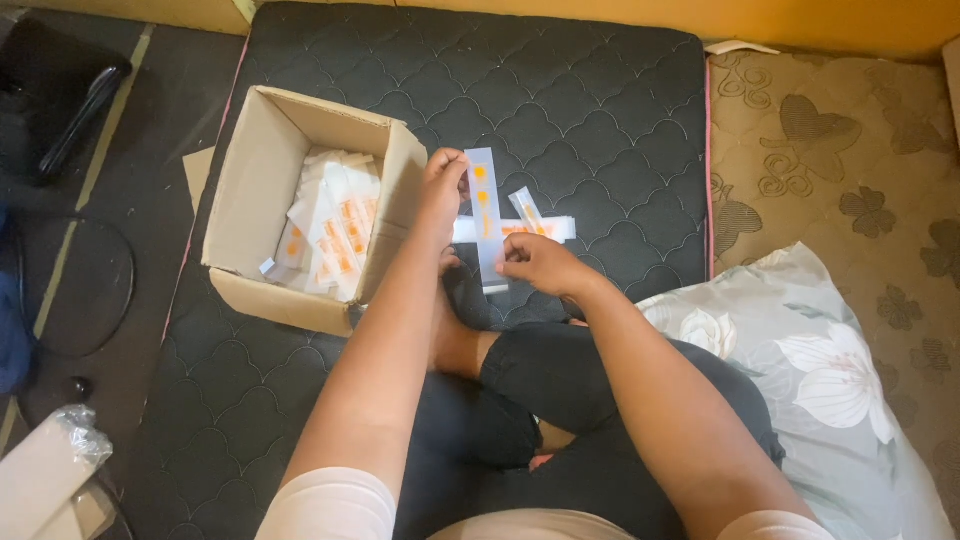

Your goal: The person sits on a mattress and repeatedly folds small white paper strips with orange markings. They pick up a strip, fold it in half, and place it on a small pile on the mattress. The person continues this repetitive folding process for the duration of the clip.

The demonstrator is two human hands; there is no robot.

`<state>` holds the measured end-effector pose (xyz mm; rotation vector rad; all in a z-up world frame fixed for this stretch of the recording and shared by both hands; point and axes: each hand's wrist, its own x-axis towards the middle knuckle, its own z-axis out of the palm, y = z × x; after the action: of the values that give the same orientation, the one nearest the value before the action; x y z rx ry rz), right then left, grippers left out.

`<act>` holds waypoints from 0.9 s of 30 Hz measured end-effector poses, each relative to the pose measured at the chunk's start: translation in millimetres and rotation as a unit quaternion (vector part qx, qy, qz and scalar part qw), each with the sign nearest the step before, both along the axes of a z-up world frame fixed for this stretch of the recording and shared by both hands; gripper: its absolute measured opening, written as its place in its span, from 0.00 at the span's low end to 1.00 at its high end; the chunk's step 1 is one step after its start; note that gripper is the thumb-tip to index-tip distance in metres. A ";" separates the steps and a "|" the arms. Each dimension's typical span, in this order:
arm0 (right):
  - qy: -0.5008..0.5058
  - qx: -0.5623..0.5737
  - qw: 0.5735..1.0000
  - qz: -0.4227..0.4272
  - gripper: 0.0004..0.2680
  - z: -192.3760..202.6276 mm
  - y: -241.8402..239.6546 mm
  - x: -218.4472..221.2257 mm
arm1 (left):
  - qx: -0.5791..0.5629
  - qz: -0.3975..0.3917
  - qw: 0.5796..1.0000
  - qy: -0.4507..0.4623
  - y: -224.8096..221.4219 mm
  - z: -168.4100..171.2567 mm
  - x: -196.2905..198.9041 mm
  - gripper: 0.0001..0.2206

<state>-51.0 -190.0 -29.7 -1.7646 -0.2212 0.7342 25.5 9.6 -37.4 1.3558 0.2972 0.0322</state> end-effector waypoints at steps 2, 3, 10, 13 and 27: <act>-0.004 -0.001 1.000 -0.001 0.06 -2.5 0.0 -0.9 | 0.007 0.001 1.000 0.007 3.0 -3.9 -0.3 0.05; -0.003 -0.001 1.000 -0.001 0.06 -1.6 0.0 -1.9 | 0.007 0.002 1.000 0.008 2.8 -0.3 -3.3 0.05; 0.008 0.012 1.000 -0.008 0.06 8.7 0.2 -4.3 | 0.017 0.000 1.000 0.017 2.1 10.8 -7.9 0.05; 0.009 0.015 1.000 -0.006 0.06 12.6 -0.3 -5.7 | 0.020 -0.001 1.000 0.020 2.3 7.4 -6.2 0.05; 0.071 0.078 0.990 -0.097 0.05 12.1 13.4 -8.4 | 0.138 -0.063 0.975 0.162 -14.6 75.7 -96.9 0.22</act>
<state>-59.4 -176.6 -17.7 -1.5540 -0.0097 0.6787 -71.4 -5.0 38.3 1.6561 0.4946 -0.2647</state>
